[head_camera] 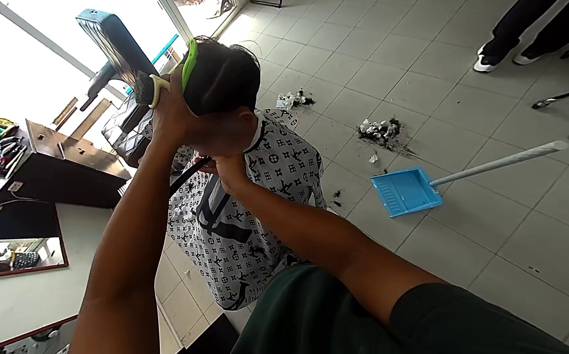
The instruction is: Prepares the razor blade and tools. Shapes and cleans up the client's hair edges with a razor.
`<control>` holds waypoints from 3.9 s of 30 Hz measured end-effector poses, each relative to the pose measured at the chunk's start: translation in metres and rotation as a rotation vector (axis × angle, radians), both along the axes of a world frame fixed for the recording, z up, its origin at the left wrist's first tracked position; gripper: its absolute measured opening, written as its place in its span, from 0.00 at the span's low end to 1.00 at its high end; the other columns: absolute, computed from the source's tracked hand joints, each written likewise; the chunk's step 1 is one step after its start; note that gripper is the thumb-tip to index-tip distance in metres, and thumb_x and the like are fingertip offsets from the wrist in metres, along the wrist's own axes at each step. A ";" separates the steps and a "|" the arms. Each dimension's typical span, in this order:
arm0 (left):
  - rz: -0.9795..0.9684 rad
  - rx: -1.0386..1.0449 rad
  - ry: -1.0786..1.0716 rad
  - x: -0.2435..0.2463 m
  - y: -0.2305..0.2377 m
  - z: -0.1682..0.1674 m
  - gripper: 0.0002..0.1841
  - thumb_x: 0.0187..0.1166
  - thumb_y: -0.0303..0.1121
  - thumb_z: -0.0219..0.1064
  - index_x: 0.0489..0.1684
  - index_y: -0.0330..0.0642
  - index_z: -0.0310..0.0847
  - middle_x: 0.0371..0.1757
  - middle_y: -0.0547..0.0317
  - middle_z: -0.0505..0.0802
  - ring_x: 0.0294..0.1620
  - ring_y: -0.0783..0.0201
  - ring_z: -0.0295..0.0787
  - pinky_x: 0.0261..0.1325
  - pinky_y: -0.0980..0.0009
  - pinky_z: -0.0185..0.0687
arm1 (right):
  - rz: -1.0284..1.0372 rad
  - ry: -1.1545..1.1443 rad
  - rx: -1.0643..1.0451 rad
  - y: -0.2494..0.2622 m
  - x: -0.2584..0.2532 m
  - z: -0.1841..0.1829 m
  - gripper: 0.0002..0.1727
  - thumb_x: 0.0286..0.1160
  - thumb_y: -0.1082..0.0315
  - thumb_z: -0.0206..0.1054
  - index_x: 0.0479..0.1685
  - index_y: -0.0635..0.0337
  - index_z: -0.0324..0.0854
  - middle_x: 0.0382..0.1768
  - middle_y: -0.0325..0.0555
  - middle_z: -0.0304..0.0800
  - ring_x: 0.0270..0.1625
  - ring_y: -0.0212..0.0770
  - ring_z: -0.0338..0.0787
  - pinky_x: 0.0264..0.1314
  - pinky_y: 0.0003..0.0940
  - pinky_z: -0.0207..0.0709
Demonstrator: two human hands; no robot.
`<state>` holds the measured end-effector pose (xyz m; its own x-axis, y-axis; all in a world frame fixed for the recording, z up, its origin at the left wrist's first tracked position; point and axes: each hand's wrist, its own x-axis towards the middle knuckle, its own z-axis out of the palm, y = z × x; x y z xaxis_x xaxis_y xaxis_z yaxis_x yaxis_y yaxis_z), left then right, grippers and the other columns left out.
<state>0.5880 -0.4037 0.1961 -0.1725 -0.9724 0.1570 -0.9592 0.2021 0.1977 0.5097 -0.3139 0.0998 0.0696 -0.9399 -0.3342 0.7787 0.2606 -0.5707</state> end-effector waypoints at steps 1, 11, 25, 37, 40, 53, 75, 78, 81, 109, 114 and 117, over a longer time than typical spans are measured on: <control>-0.002 0.002 0.003 0.000 0.000 0.000 0.69 0.39 0.54 0.91 0.93 0.62 0.47 0.81 0.33 0.72 0.76 0.33 0.75 0.65 0.29 0.74 | 0.003 0.011 -0.008 0.000 0.000 0.000 0.08 0.87 0.72 0.63 0.50 0.70 0.76 0.39 0.54 0.91 0.34 0.40 0.94 0.38 0.35 0.91; -0.014 -0.007 -0.002 0.001 -0.004 -0.005 0.69 0.39 0.54 0.91 0.93 0.62 0.48 0.80 0.33 0.73 0.75 0.33 0.76 0.65 0.29 0.75 | 0.018 0.126 -0.141 0.007 -0.006 0.001 0.09 0.87 0.73 0.62 0.53 0.72 0.79 0.41 0.55 0.92 0.37 0.41 0.95 0.41 0.36 0.92; -0.959 0.659 1.432 -0.023 0.177 -0.106 0.39 0.80 0.74 0.42 0.51 0.54 0.91 0.38 0.63 0.97 0.32 0.75 0.91 0.31 0.80 0.84 | 0.465 -0.167 -0.694 0.128 -0.212 -0.094 0.24 0.90 0.46 0.53 0.44 0.49 0.92 0.16 0.23 0.84 0.16 0.17 0.79 0.19 0.13 0.73; -0.959 0.438 1.373 -0.070 0.178 -0.108 0.31 0.90 0.60 0.48 0.39 0.44 0.89 0.32 0.68 0.94 0.30 0.85 0.84 0.33 0.86 0.76 | 0.580 0.764 -0.208 0.142 -0.208 -0.094 0.21 0.94 0.63 0.43 0.50 0.63 0.83 0.19 0.31 0.83 0.15 0.22 0.75 0.19 0.19 0.70; -0.407 -0.182 1.166 -0.048 0.143 -0.075 0.08 0.85 0.34 0.66 0.43 0.38 0.85 0.38 0.65 0.94 0.34 0.79 0.88 0.38 0.79 0.85 | 0.341 0.827 -0.248 0.121 -0.201 -0.081 0.17 0.93 0.67 0.42 0.62 0.67 0.72 0.41 0.40 0.96 0.34 0.30 0.93 0.39 0.28 0.87; -0.068 -0.133 0.306 0.018 0.026 -0.031 0.75 0.36 0.43 0.97 0.97 0.52 0.45 0.94 0.45 0.57 0.86 0.39 0.66 0.75 0.35 0.72 | 0.108 1.192 -0.597 0.011 -0.106 -0.050 0.11 0.85 0.68 0.66 0.55 0.66 0.87 0.43 0.54 0.92 0.42 0.43 0.91 0.50 0.43 0.85; 0.010 -0.114 0.244 0.012 0.025 -0.044 0.76 0.40 0.41 0.95 0.98 0.55 0.36 0.91 0.40 0.60 0.82 0.35 0.71 0.70 0.36 0.76 | 0.144 1.380 -0.561 -0.010 -0.071 -0.044 0.12 0.85 0.67 0.67 0.52 0.68 0.90 0.46 0.60 0.93 0.50 0.55 0.93 0.58 0.53 0.83; -0.004 -0.119 0.261 0.013 0.027 -0.042 0.75 0.41 0.39 0.95 0.98 0.53 0.38 0.89 0.35 0.62 0.81 0.33 0.71 0.70 0.35 0.75 | 0.146 1.379 -0.570 -0.012 -0.070 -0.043 0.12 0.85 0.67 0.67 0.50 0.68 0.90 0.44 0.59 0.93 0.48 0.53 0.93 0.56 0.51 0.84; -0.004 -0.112 0.253 0.013 0.025 -0.042 0.74 0.43 0.39 0.94 0.98 0.54 0.38 0.89 0.36 0.62 0.82 0.33 0.70 0.71 0.36 0.75 | 0.154 1.382 -0.573 -0.016 -0.068 -0.045 0.13 0.84 0.67 0.67 0.50 0.69 0.91 0.45 0.59 0.94 0.50 0.53 0.94 0.60 0.50 0.83; 0.028 -0.065 0.259 0.014 0.025 -0.039 0.75 0.42 0.42 0.95 0.98 0.58 0.37 0.91 0.38 0.60 0.78 0.32 0.73 0.67 0.35 0.77 | 0.158 1.358 -0.529 -0.018 -0.071 -0.044 0.13 0.84 0.67 0.67 0.50 0.69 0.91 0.45 0.59 0.94 0.50 0.52 0.93 0.60 0.49 0.83; -0.001 -0.080 0.261 0.015 0.024 -0.042 0.77 0.39 0.41 0.96 0.98 0.56 0.36 0.92 0.39 0.58 0.80 0.32 0.72 0.68 0.34 0.77 | 0.133 1.358 -0.635 -0.012 -0.074 -0.047 0.11 0.83 0.67 0.68 0.50 0.67 0.91 0.45 0.58 0.93 0.49 0.52 0.93 0.58 0.49 0.84; -0.009 -0.082 0.268 0.014 0.024 -0.044 0.81 0.34 0.44 0.97 0.98 0.55 0.34 0.93 0.37 0.54 0.85 0.32 0.65 0.71 0.35 0.75 | 0.121 1.354 -0.648 -0.009 -0.083 -0.052 0.12 0.83 0.68 0.68 0.50 0.69 0.90 0.46 0.59 0.92 0.48 0.53 0.92 0.56 0.49 0.84</control>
<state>0.6018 -0.3793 0.1521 -0.1226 -0.9531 0.2766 -0.8731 0.2361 0.4266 0.4272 -0.3233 0.0478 0.1432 -0.9571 0.2520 -0.4236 -0.2894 -0.8584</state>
